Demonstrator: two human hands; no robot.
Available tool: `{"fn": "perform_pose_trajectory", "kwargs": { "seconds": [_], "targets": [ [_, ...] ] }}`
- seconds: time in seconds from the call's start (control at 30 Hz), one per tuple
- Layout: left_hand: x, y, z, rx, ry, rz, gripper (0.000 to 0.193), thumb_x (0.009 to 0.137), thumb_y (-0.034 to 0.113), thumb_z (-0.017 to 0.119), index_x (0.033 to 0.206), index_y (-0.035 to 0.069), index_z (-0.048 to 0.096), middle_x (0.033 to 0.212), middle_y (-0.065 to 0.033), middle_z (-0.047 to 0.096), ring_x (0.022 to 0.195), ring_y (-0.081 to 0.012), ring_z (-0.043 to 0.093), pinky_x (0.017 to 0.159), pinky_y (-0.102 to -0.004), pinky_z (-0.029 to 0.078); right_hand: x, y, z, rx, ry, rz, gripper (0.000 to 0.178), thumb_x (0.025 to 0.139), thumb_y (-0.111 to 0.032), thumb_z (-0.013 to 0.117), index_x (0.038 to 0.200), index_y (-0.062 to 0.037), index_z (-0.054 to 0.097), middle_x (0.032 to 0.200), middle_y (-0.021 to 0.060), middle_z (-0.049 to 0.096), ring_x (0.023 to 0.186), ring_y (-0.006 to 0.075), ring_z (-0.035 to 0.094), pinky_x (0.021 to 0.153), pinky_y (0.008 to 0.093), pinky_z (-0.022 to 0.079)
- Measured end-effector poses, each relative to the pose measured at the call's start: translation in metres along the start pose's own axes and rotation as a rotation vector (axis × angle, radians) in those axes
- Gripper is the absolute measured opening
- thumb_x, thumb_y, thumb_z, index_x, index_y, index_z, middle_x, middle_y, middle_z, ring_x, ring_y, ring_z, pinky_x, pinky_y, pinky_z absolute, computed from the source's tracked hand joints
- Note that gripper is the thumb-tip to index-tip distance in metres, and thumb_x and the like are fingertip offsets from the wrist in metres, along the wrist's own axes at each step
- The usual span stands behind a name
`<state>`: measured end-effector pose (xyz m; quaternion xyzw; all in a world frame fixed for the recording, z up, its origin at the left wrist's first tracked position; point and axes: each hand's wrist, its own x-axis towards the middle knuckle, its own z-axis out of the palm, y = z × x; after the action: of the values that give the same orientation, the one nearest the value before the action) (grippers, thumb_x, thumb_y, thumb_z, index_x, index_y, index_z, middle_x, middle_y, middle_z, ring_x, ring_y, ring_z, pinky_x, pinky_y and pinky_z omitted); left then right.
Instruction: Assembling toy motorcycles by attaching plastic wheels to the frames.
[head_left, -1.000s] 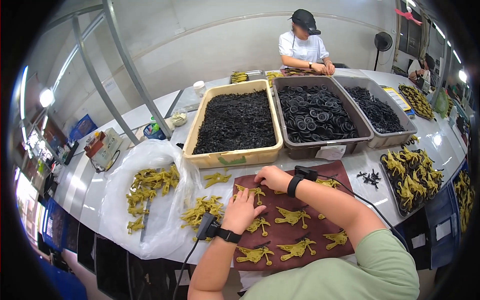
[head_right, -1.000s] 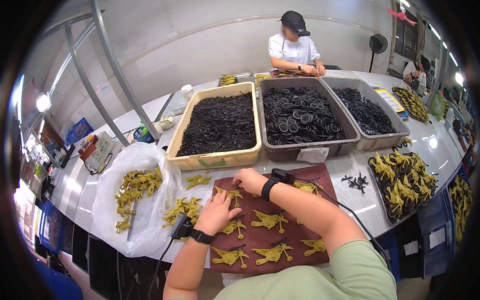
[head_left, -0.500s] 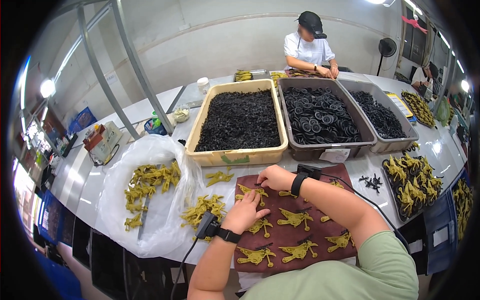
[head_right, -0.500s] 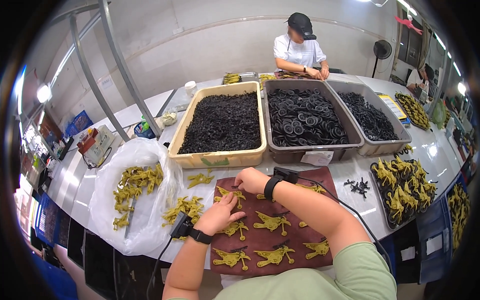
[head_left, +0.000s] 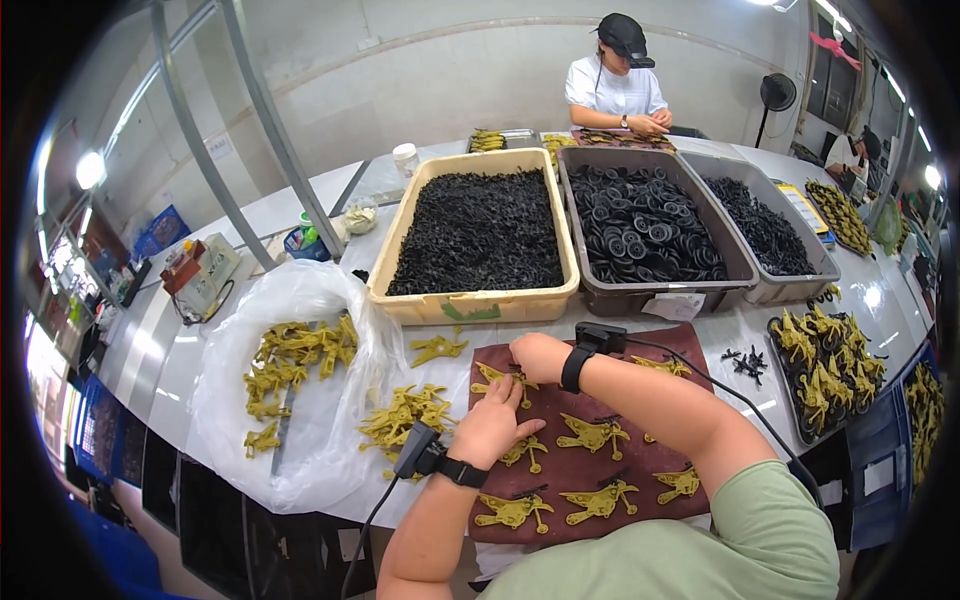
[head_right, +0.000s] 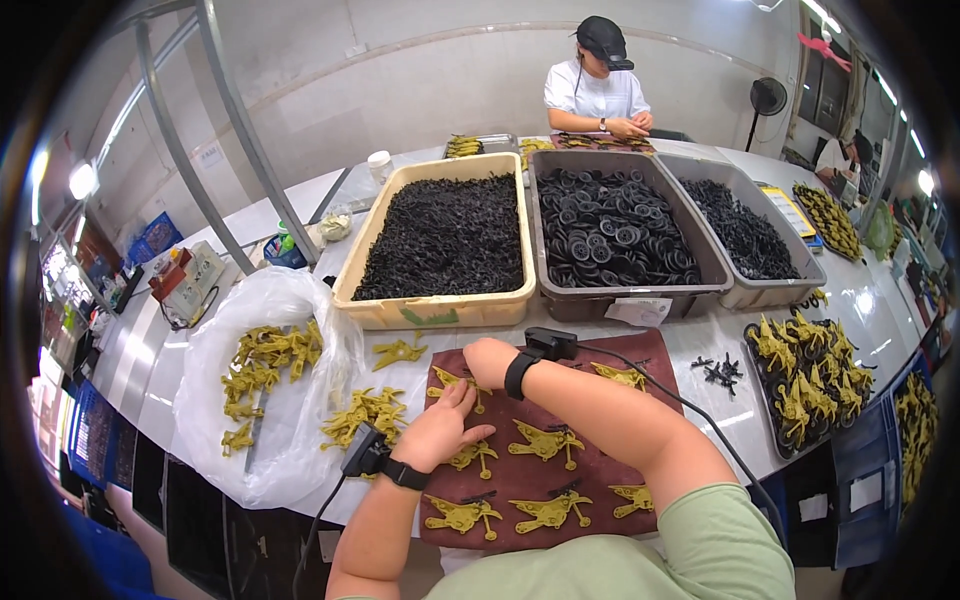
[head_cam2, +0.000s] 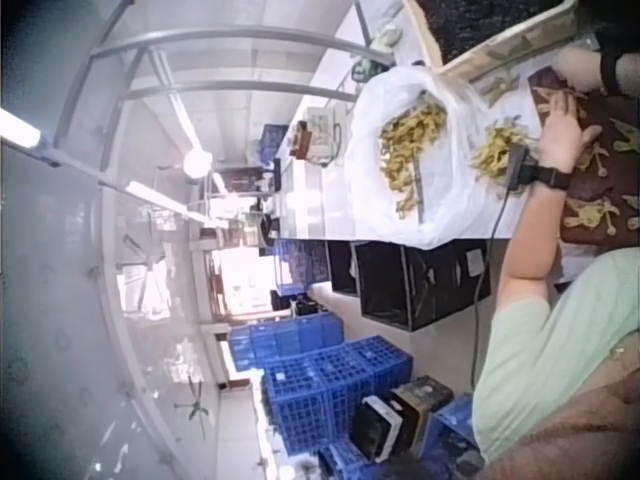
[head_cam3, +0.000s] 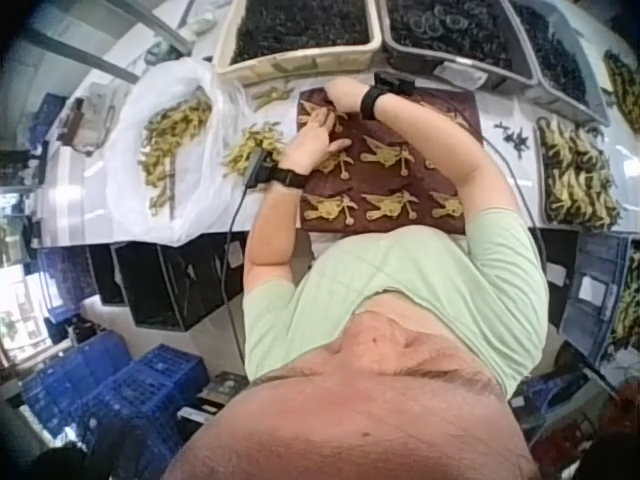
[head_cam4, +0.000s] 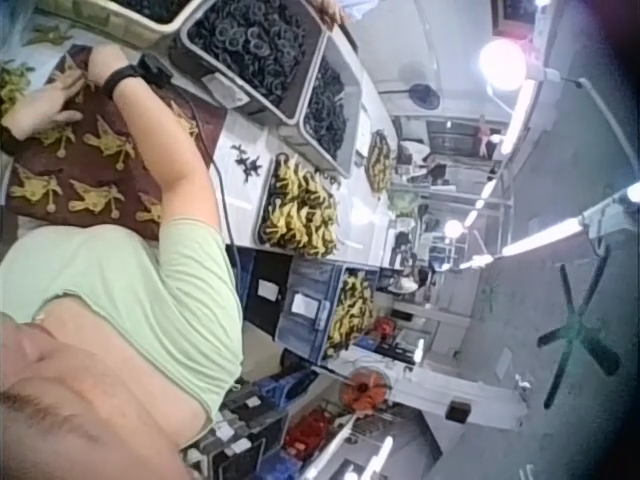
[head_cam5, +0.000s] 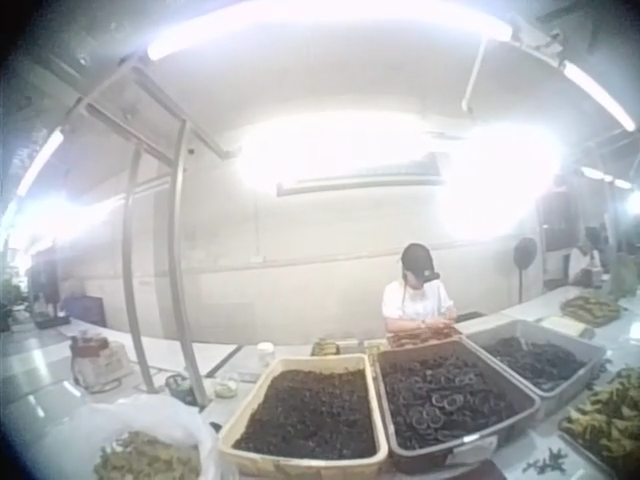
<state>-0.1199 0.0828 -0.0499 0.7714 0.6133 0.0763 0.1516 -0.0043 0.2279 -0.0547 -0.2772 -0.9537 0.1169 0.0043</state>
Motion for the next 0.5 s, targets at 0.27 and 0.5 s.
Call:
{"fn": "perform_pose_trajectory", "kwargs": {
  "seconds": [0.27, 0.5],
  "targets": [
    [0.003, -0.001, 0.003, 0.012, 0.044, 0.008, 0.077, 0.087, 0.050, 0.056, 0.135, -0.007, 0.038, 0.142, -0.0264, 0.034, 0.131, -0.0400, 0.034, 0.105, -0.0407, 0.036, 0.008, -0.022, -0.013, -0.060, -0.112, 0.132, 0.018, 0.072, -0.009, 0.063, 0.086, 0.0024, 0.067, 0.085, 0.0220, 0.067, 0.083, 0.0350, 0.066, 0.072, 0.0415, 0.054],
    [0.001, 0.002, 0.010, 0.070, 0.100, 0.047, 0.074, 0.086, 0.048, 0.057, 0.133, -0.007, 0.040, 0.141, -0.0255, 0.035, 0.128, -0.0394, 0.038, 0.102, -0.0408, 0.039, -0.010, -0.001, -0.026, 0.199, -0.154, 0.068, 0.023, 0.076, -0.008, 0.064, 0.098, -0.0018, 0.066, 0.090, 0.0197, 0.066, 0.085, 0.0356, 0.063, 0.075, 0.0402, 0.052]
  ]
}}
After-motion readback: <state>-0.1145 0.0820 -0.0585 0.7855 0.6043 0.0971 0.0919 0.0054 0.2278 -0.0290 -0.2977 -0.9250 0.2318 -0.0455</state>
